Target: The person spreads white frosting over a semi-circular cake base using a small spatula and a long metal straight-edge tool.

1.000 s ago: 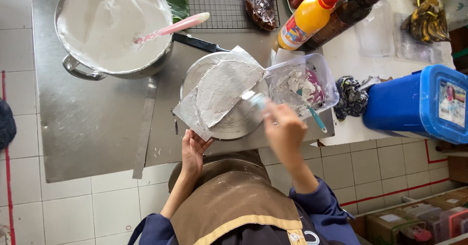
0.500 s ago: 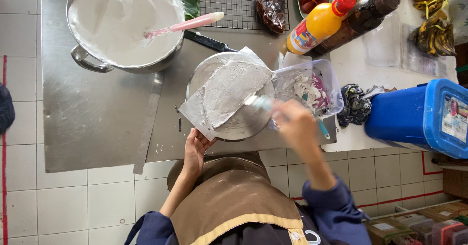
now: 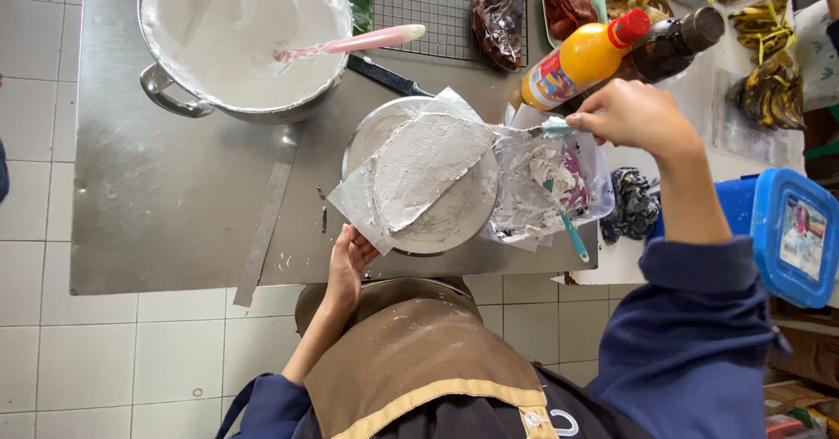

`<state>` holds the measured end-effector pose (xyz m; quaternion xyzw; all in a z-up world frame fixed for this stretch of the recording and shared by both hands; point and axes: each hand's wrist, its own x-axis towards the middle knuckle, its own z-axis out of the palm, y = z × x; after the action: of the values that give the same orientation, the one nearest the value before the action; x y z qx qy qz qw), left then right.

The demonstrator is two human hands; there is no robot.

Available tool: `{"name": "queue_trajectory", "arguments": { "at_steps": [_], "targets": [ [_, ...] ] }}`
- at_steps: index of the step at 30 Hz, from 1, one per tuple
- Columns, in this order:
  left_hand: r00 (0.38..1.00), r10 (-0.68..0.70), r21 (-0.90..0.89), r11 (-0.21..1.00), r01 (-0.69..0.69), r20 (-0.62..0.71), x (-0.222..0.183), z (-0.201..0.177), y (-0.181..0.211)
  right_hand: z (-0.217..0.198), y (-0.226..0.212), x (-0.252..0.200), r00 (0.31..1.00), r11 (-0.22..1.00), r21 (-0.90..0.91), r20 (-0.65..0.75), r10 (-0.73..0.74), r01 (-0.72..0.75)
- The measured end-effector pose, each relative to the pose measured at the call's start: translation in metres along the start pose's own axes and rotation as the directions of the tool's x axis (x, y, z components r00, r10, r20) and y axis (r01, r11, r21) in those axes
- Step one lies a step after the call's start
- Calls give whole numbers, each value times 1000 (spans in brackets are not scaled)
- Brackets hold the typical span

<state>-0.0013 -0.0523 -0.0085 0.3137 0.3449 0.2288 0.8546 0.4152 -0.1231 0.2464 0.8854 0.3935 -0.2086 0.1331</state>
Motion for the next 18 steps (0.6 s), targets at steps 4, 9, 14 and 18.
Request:
{"name": "queue_trajectory", "arguments": {
  "at_steps": [4,9,14,18],
  "targets": [
    [1000,27,-4,1000,-27,12,0,1,0,-22,-25,8,997,997,-55,59,-42,45],
    [998,60,-25,998,-60,23,0,2,2,-34,-52,17,996,982,-180,79,-43,57],
    [996,76,-27,997,-75,36,1,2,0,-39,-70,27,992,959,-259,75,-101,118],
    [998,67,-12,998,-67,13,3,1,-2,-39,-83,36,984,928,-327,36,-176,178]
  ]
}}
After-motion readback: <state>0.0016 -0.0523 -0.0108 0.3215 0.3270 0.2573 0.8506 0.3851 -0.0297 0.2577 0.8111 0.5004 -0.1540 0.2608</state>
